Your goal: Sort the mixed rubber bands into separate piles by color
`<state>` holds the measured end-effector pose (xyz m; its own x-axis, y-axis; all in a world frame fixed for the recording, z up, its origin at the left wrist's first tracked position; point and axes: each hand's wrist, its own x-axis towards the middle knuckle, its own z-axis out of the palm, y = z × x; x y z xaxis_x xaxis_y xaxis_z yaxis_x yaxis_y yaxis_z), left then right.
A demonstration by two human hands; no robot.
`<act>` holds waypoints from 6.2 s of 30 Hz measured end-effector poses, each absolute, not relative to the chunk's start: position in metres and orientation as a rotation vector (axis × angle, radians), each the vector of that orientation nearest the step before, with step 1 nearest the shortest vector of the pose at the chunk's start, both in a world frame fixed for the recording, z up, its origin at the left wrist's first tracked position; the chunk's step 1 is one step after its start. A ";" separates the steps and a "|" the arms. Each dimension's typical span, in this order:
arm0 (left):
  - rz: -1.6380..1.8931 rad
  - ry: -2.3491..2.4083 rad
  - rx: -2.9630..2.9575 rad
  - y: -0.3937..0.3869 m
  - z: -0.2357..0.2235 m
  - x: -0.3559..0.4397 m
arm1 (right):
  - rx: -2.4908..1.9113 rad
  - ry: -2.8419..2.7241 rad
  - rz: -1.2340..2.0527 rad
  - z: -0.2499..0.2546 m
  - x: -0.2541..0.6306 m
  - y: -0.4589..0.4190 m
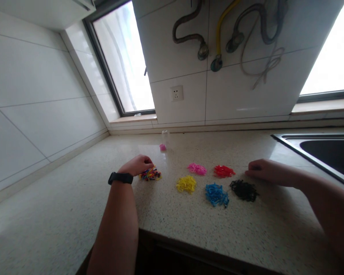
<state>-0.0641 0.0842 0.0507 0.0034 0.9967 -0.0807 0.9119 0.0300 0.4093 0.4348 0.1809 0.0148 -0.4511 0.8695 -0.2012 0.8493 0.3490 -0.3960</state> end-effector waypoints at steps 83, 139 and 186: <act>0.996 0.828 1.781 0.075 0.043 0.090 | -0.670 -2.000 1.000 0.035 0.308 0.093; 1.024 0.923 1.709 0.069 0.046 0.083 | -0.542 -1.671 1.161 0.059 0.324 0.086; 1.090 0.908 1.512 0.081 0.036 0.084 | -1.017 -2.304 0.508 0.031 0.283 0.090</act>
